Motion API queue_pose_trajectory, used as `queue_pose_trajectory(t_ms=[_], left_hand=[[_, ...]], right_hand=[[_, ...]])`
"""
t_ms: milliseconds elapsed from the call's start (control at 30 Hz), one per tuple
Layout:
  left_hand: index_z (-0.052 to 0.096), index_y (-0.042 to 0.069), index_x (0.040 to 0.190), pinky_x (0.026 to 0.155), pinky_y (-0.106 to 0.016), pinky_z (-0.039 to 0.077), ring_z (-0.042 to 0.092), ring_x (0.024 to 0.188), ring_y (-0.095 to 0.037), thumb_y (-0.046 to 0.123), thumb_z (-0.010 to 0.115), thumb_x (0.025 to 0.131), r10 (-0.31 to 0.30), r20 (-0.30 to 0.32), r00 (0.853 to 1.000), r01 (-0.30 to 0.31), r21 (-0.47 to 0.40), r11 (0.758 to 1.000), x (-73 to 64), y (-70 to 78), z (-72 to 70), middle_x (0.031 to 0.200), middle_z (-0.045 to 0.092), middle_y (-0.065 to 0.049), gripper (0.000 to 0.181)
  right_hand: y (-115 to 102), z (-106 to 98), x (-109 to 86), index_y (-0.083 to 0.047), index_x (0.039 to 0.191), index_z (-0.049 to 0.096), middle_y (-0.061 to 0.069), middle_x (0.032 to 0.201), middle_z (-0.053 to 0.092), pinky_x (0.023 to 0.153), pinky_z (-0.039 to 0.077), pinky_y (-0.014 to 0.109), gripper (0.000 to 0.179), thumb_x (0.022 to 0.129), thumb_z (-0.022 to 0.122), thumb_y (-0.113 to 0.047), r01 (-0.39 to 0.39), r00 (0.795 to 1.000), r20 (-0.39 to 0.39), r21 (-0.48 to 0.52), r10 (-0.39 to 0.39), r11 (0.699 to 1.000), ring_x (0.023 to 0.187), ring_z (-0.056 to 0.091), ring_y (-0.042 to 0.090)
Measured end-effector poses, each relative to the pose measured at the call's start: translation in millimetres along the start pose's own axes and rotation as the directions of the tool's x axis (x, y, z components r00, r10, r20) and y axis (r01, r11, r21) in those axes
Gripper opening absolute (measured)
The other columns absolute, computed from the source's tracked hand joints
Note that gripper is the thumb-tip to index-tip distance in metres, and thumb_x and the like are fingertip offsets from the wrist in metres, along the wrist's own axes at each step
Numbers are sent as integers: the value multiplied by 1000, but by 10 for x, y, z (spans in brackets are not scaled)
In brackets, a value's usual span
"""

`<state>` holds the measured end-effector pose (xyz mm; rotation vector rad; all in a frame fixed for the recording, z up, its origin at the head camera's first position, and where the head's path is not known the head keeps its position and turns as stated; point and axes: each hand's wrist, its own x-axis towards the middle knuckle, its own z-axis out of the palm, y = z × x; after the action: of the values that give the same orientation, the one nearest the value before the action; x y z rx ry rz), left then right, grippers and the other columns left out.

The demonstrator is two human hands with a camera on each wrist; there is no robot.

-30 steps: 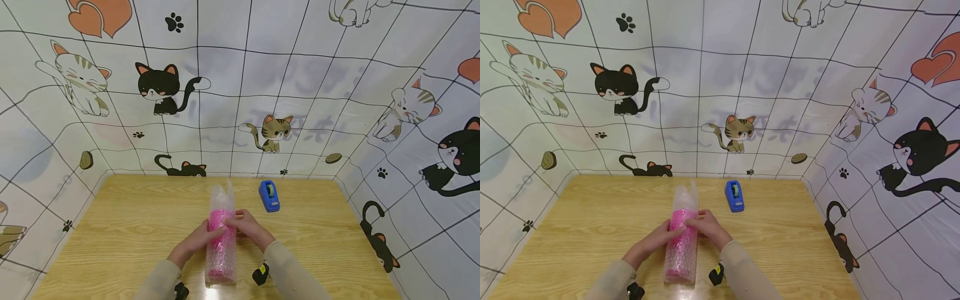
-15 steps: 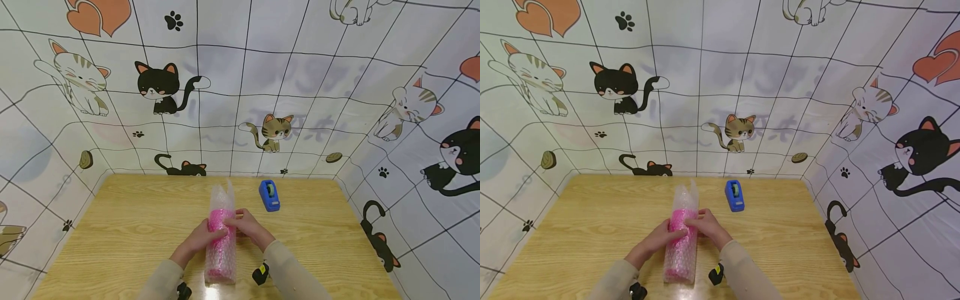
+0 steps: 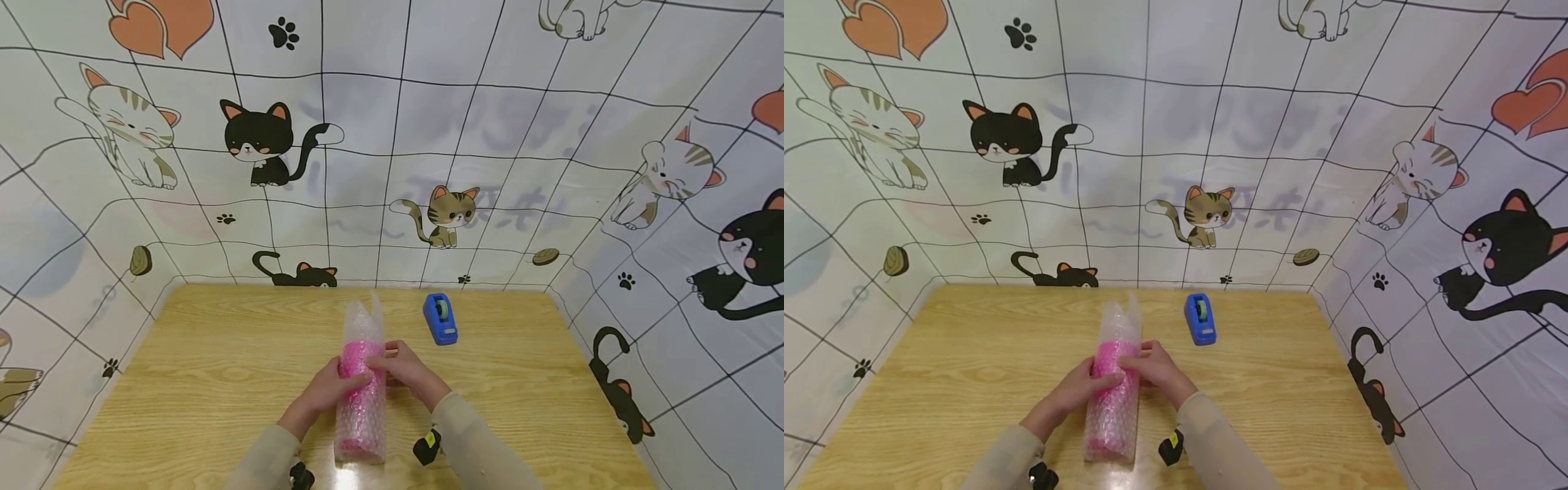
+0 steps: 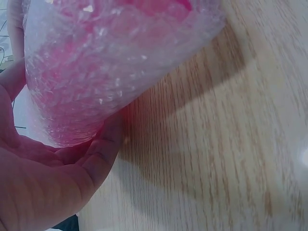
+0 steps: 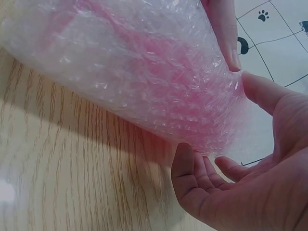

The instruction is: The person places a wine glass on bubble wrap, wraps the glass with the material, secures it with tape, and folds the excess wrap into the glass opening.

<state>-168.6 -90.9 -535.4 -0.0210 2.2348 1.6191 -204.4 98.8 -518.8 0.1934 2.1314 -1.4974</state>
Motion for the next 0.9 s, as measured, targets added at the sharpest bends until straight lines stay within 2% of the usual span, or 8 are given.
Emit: queue_pose_trajectory(t_ms=[267,600,700,900], left_hand=[[34,-6,143,99,-56,48,57,117,-34,47,71,84,-14,0,1000,14,18,1000,-5,8,0,135,53,-23,88],[33,-6,144,100,-56,47,57,118,-35,46,70,85,-17,4,1000,17,11,1000,-27,15,-2,135,52,-23,87],[32,-5,145,99,-55,48,58,117,-33,45,69,86,-10,24,1000,10,-9,1000,-27,16,-4,135,53,-22,85],[30,-3,146,99,-53,50,59,114,-29,40,67,89,23,113,993,-17,-57,998,-12,31,-36,132,53,-20,81]], right_hand=[[-16,-26,-25,-7,138,39,13,123,57,94,53,48,84,77,76,-52,4,1000,9,-24,-3,1000,98,61,24],[-20,-41,-40,-7,137,39,12,121,58,91,54,47,79,81,73,-51,11,1000,21,-40,-10,999,95,61,23],[-19,-32,-30,-6,137,39,12,120,58,90,54,47,79,81,73,-51,13,1000,13,-53,-12,999,94,60,24],[-14,-13,-5,-6,135,40,11,118,59,88,55,45,81,78,76,-51,-5,1000,-7,-62,5,998,92,60,23]])
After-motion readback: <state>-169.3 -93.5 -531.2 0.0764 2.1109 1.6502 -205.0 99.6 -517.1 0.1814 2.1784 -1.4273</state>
